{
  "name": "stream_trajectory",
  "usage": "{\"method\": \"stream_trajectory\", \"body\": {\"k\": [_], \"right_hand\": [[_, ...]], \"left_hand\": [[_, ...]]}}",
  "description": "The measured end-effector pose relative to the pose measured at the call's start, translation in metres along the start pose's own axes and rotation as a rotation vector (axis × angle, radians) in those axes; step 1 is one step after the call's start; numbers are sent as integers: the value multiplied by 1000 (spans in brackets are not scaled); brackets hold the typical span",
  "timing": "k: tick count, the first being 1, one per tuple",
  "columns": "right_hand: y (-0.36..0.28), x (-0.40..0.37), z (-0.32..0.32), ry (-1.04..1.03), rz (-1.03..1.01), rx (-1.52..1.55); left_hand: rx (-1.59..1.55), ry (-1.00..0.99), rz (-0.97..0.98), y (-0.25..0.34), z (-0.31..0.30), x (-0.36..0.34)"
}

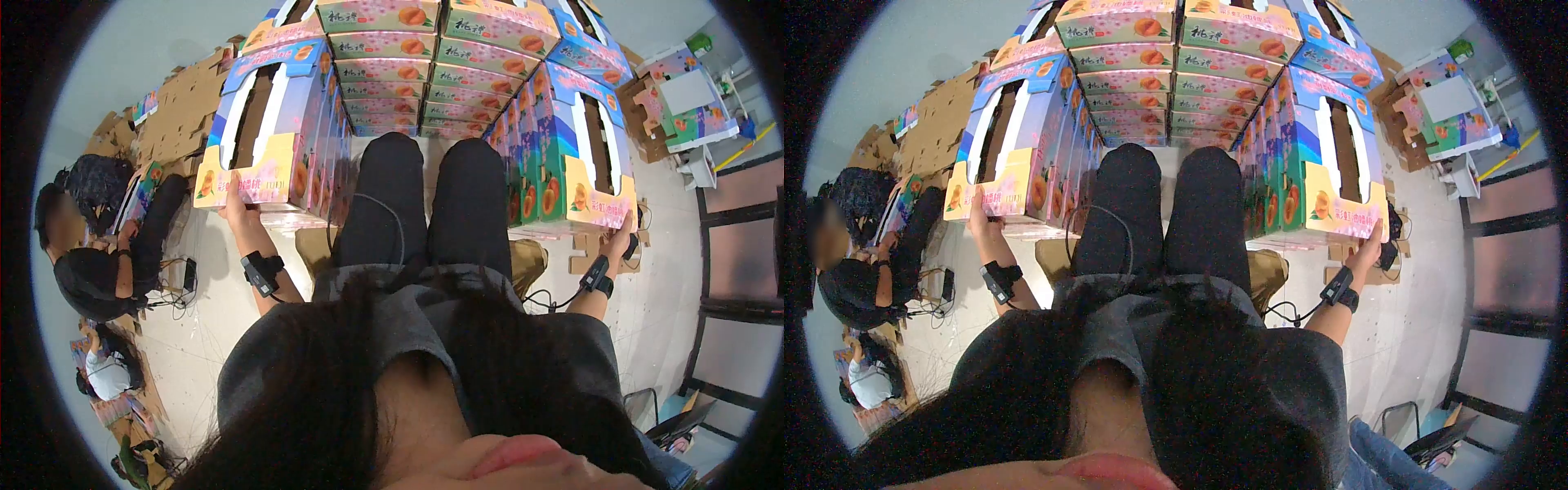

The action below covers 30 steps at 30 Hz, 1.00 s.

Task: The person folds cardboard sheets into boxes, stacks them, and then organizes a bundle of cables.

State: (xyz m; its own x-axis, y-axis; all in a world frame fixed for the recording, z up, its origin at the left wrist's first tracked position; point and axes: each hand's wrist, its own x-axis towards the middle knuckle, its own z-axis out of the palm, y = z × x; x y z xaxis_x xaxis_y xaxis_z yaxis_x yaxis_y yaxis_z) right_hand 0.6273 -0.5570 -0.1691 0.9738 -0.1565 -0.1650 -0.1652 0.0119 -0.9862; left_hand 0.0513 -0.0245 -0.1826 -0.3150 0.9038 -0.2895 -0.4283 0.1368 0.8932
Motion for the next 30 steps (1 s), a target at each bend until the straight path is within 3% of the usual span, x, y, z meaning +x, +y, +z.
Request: {"method": "stream_trajectory", "body": {"k": [2,4,6,9,11,12,16,17,19,20,21,22,23,26,28,29,30], "right_hand": [[16,25,-5,-40,-63,36],[16,23,2,184,-250,-26],[-34,-41,25,487,-319,-645],[-64,-80,67,615,-1177,-986],[-89,-128,113,257,-1428,-786],[-95,-157,138,81,-1533,-677],[-91,-261,232,-706,-1393,-423],[-64,-266,254,-843,-1382,-430],[-48,-323,287,-1116,-1087,-326],[-45,-351,300,-1312,-798,-213],[-12,-364,323,-1342,-820,-162],[7,-385,345,-1261,-1057,-171],[25,-404,361,-1365,-765,-178],[52,-448,394,-1442,-157,-138],[68,-469,399,-1256,-259,-267],[75,-472,396,-1250,-399,-235],[82,-471,393,-1328,-360,-90]], "left_hand": [[-47,-54,23,-7,-7,8],[-78,-101,38,-10,-12,14],[-191,-143,117,-9,-8,7],[-180,-31,139,0,3,-12],[-110,116,76,-1,1,-8],[-147,99,-12,12,5,-24],[-190,85,44,8,7,-29],[-198,70,58,10,8,-30],[-178,62,83,6,7,-27],[-166,58,98,4,4,-22],[-141,67,123,-8,-2,-8],[-129,77,121,0,-1,-12],[-118,84,120,4,2,-20],[-100,115,100,3,5,-25],[-104,129,77,4,4,-25],[-118,143,59,4,4,-26],[-149,99,76,5,1,-27]]}}
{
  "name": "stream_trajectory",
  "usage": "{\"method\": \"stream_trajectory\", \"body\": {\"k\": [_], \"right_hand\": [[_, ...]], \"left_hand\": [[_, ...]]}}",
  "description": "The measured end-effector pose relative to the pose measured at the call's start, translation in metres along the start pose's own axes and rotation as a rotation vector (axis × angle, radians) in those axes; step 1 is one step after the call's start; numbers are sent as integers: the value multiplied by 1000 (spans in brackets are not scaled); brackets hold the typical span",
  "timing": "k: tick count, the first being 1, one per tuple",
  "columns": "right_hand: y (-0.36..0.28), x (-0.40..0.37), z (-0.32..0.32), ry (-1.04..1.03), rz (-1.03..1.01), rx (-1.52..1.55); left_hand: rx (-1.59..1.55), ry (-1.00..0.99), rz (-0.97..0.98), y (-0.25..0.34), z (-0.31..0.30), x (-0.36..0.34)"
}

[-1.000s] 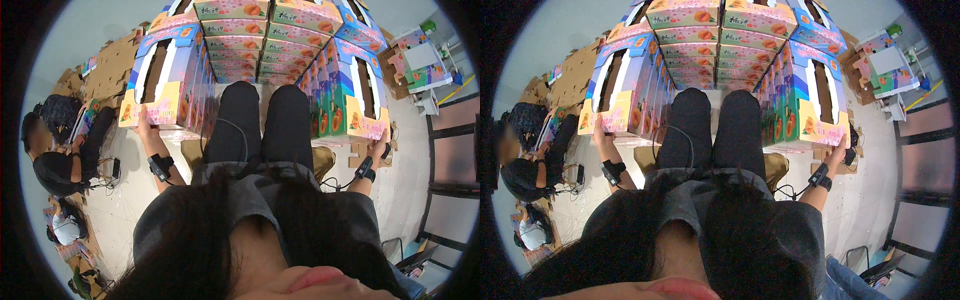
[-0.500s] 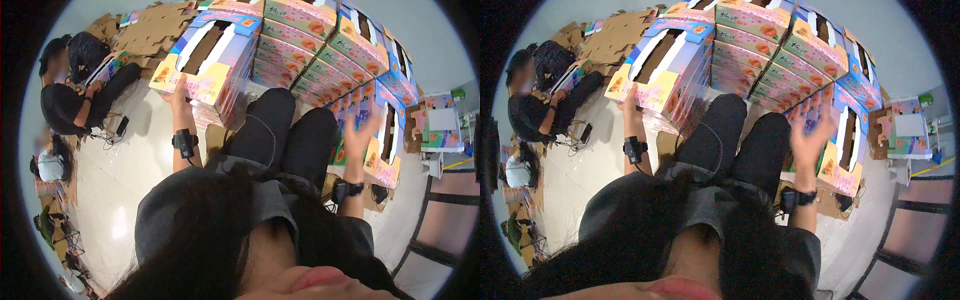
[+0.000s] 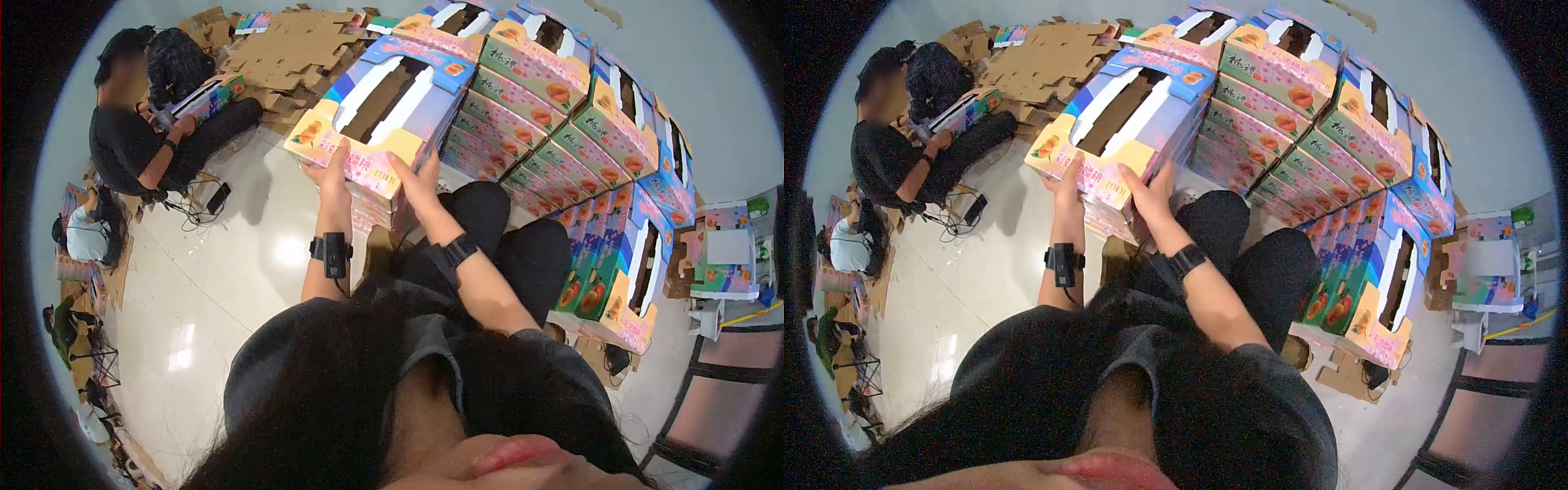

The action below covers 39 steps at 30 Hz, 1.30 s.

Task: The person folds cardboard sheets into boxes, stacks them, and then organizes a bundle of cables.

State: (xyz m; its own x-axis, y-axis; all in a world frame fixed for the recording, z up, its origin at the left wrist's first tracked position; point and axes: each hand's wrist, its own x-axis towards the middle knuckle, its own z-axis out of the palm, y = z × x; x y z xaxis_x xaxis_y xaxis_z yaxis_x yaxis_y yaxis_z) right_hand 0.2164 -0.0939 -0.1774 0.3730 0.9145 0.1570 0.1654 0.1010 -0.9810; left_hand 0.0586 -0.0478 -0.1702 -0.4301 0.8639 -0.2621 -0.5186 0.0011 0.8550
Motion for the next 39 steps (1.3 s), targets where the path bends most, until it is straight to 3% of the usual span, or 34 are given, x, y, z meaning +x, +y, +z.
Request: {"method": "stream_trajectory", "body": {"k": [2,3,6,9,12,13,16,21,24,28,34,38,39], "right_hand": [[-8,-12,9,-64,262,487],[-2,-7,13,-48,277,427],[14,-2,11,-83,302,340],[-13,1,-8,-206,317,435],[-12,-3,-3,-176,355,485],[-6,-3,0,-153,329,481],[8,-5,7,-127,300,503],[12,0,-1,-255,247,333],[-28,-7,-2,-265,214,479],[-56,-10,-8,-305,287,676],[-93,-34,-2,-358,273,764],[-68,-46,19,-255,9,195],[-67,-52,24,-263,-19,263]], "left_hand": [[-69,-93,20,-1,-8,5],[83,-77,54,-3,-16,14],[924,355,616,0,-41,44],[766,240,873,22,-49,65],[461,-80,297,45,-54,58],[463,-150,215,50,-56,58],[390,-340,212,45,-65,58],[392,-198,312,27,-44,57],[418,-194,280,17,-55,90],[258,-51,288,48,-27,45],[-4,5,375,61,-47,41],[-129,-171,339,56,-79,46],[-113,-208,339,54,-86,45]]}}
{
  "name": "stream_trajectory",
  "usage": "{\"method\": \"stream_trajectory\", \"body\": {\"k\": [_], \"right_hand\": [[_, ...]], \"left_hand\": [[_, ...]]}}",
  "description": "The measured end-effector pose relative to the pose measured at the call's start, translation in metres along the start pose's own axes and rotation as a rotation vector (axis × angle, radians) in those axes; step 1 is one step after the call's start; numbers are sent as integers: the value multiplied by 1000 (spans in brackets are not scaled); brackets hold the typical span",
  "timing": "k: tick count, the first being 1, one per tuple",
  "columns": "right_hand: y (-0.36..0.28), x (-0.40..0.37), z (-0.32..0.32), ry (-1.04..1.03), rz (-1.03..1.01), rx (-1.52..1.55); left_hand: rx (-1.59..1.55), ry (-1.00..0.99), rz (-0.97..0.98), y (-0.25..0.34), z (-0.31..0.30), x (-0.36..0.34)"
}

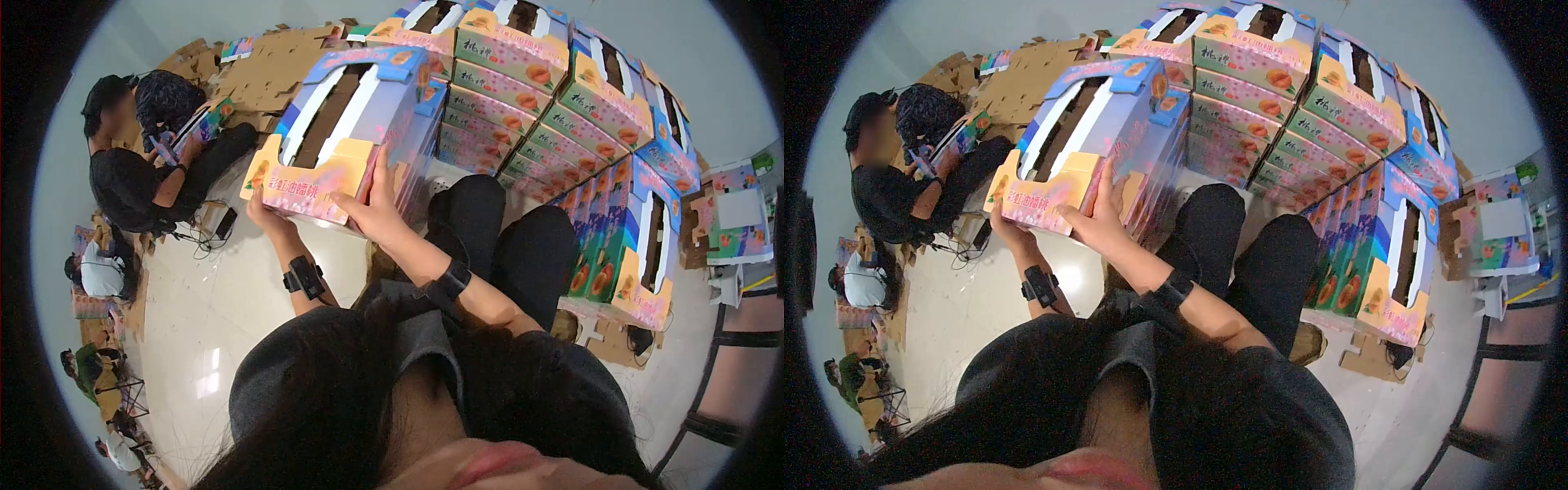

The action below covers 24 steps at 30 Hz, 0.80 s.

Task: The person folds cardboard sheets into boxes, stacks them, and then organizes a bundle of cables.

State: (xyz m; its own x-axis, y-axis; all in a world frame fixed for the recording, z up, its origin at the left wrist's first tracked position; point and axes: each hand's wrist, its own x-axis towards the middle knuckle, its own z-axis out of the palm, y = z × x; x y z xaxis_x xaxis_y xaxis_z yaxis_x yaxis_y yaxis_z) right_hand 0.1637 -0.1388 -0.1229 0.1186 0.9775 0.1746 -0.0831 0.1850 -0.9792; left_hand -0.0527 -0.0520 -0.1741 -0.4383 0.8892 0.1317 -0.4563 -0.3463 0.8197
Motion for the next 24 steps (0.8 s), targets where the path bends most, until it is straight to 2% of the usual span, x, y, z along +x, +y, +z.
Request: {"method": "stream_trajectory", "body": {"k": [1,4,7,8,11,12,15,16,19,22,24], "right_hand": [[-5,-4,6,-14,-35,64],[-36,-20,11,21,-187,-270],[-42,-23,5,129,-296,-267],[-46,-22,-2,189,-251,-366],[-67,-6,-18,97,165,499],[-85,-6,-38,87,384,613],[-62,0,-56,-127,407,717],[-63,-4,-56,-91,483,760],[-49,-8,-68,-170,499,778],[-49,-9,-65,-93,478,838],[-43,-8,-69,-124,428,798]], "left_hand": [[-79,-37,-19,6,6,-7],[-250,-161,-81,27,22,-31],[-288,-94,-19,36,34,-40],[-329,-134,23,37,31,-37],[-166,-88,142,41,24,-28],[-114,-131,212,41,30,-27],[-81,-104,305,57,43,-33],[-76,-107,316,60,46,-34],[-75,-86,335,62,54,-42],[-79,-86,335,66,58,-44],[-100,-105,318,62,59,-45]]}}
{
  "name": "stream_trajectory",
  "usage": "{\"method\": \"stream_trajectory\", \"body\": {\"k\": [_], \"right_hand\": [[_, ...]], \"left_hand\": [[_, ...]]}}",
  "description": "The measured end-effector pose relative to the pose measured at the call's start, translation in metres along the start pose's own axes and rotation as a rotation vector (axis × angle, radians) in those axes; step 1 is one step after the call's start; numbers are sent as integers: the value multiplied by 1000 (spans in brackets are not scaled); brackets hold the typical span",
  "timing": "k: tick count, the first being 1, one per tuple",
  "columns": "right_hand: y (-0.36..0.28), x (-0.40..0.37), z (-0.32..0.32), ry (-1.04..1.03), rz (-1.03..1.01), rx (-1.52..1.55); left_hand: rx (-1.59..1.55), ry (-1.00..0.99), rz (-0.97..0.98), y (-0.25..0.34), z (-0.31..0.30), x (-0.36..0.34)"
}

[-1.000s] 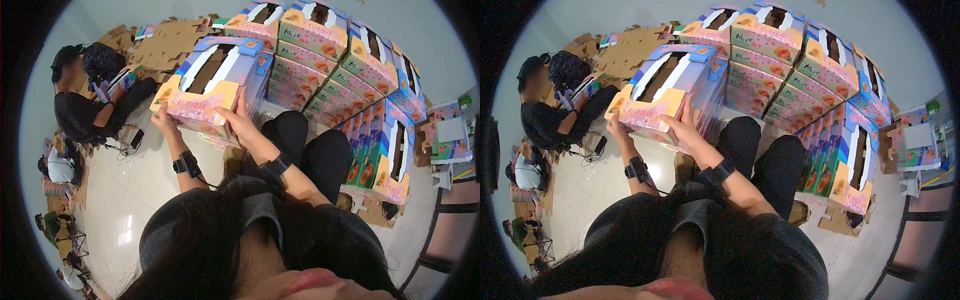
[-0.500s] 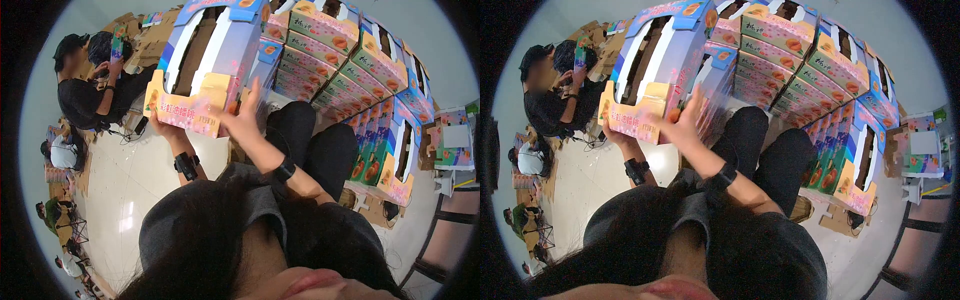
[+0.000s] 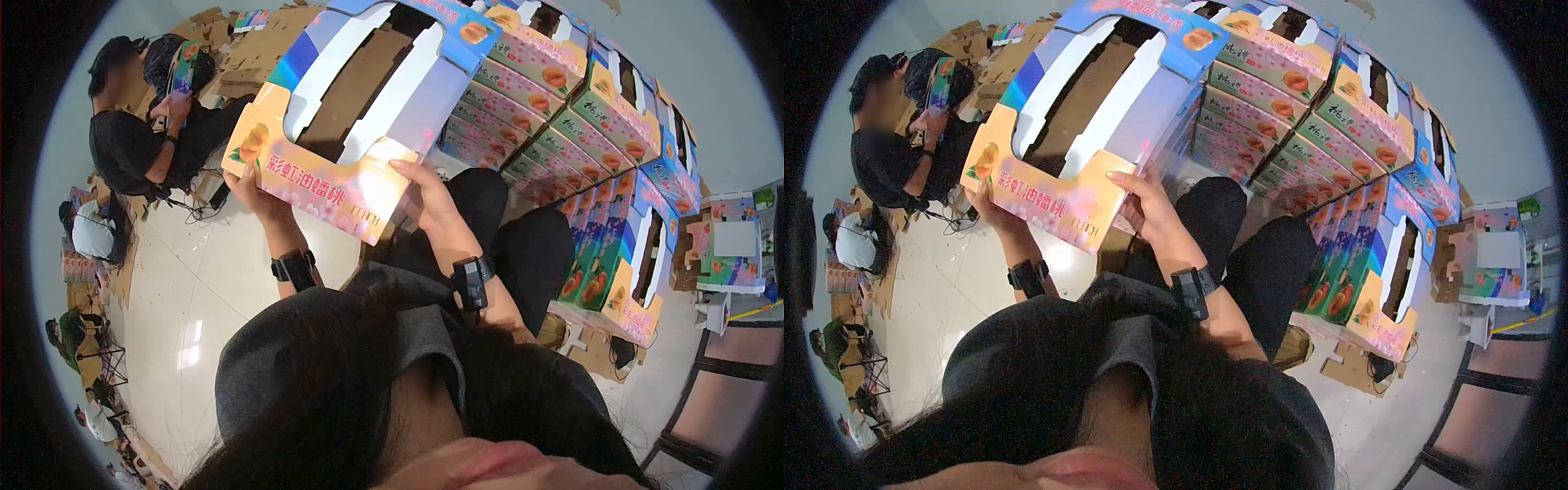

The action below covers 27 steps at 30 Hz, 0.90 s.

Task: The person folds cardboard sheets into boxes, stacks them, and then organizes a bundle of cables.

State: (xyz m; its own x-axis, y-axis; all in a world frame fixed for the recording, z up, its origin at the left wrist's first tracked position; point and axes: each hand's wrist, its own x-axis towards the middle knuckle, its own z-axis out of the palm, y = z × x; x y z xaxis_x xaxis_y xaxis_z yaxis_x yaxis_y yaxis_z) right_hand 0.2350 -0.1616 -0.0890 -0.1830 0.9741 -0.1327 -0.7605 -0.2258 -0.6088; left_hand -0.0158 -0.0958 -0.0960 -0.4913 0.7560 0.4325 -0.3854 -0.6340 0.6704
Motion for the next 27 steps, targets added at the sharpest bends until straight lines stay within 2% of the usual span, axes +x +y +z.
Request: {"method": "stream_trajectory", "body": {"k": [4,7,8,11,15,16,20,23,26,27], "right_hand": [[-1,-6,6,42,-158,-74],[-7,-9,5,33,-201,-101],[-10,-10,6,19,-245,-108],[-24,-15,8,-3,-350,-156],[-46,-25,1,-2,-421,-257],[-50,-29,1,4,-447,-271],[-61,-42,-9,30,-504,-271],[-73,-49,-22,10,-477,-243],[-92,-61,-41,22,-466,-241],[-104,-68,-47,31,-456,-237]], "left_hand": [[-258,-64,-145,4,1,-1],[-349,-28,-255,10,14,-4],[-348,-108,-247,7,13,-5],[-161,-16,-372,0,32,-21],[-340,-287,-664,-21,24,-48],[-419,-226,-789,-22,28,-55],[-217,-635,-771,-27,39,-81],[-254,-545,-826,-27,49,-86],[-426,-282,-898,7,82,-79],[-399,-246,-855,12,86,-75]]}}
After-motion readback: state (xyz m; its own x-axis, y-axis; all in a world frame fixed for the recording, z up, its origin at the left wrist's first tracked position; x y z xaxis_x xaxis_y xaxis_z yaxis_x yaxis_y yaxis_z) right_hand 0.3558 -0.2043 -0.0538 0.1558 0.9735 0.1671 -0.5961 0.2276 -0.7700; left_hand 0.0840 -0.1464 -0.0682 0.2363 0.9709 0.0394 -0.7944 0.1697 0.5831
